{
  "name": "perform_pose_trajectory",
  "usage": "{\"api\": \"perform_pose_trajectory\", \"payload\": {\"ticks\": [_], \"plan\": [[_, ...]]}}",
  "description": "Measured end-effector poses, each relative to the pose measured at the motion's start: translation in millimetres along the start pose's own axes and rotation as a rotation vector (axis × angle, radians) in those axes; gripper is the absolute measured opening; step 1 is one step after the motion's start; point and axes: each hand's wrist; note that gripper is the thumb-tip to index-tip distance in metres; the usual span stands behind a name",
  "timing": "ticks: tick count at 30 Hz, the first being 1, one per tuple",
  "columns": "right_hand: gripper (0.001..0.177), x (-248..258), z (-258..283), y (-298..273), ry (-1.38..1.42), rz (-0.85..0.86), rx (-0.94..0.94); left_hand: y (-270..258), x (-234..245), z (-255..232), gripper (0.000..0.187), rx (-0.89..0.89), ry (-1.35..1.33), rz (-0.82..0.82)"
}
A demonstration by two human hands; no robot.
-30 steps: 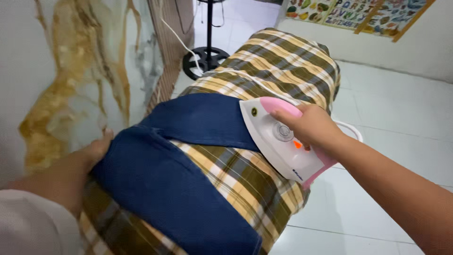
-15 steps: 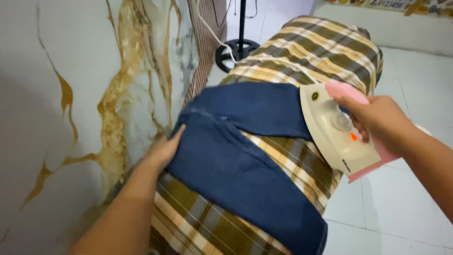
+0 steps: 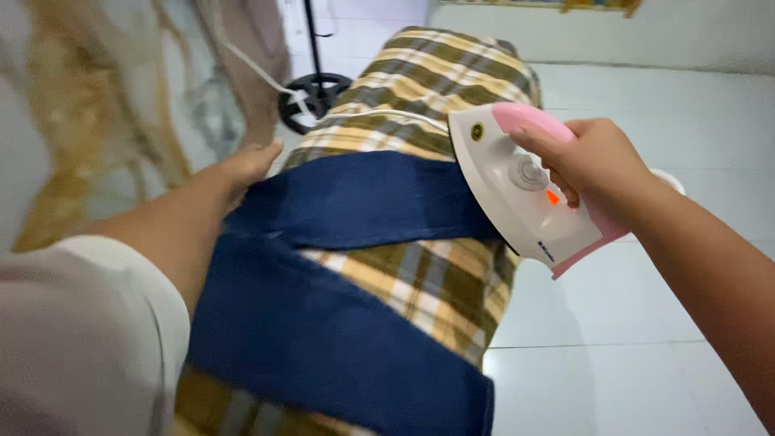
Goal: The person irons a pair of blue jeans on a plaid-covered ironing board. They repeatedly smooth the fabric with one hand and move a pink and white iron over the legs and waist area, repositioning the jeans several times to cover different sections.
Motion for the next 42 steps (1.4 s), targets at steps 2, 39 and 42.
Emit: {"api": "perform_pose_trajectory", "payload": {"ticks": [2,39,42], "plan": [[0.053,11.5,6.9,8.4,-0.117,-0.034,-0.044,11.1,-16.0,-11.1,0.076,-0.087,-0.118,0.191],[0.086,-108.0,50.4,-2.4,-0.492,0.278,0.348,-243.7,-125.5,-5.7,0.066,-0.255,0.595,-0.548],[0.069,-134.5,33.5,1.8,-0.597,0.194,0.479,-227.2,-145.0,12.0,0.067,-0.213,0.6,-0.577]]}}
Point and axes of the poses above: each hand's wrist, its own y-axis towards the middle knuckle, its own x-axis out of the back of the hand, z = x × y, and after that the axes turned 3 degrees about y, right-handed
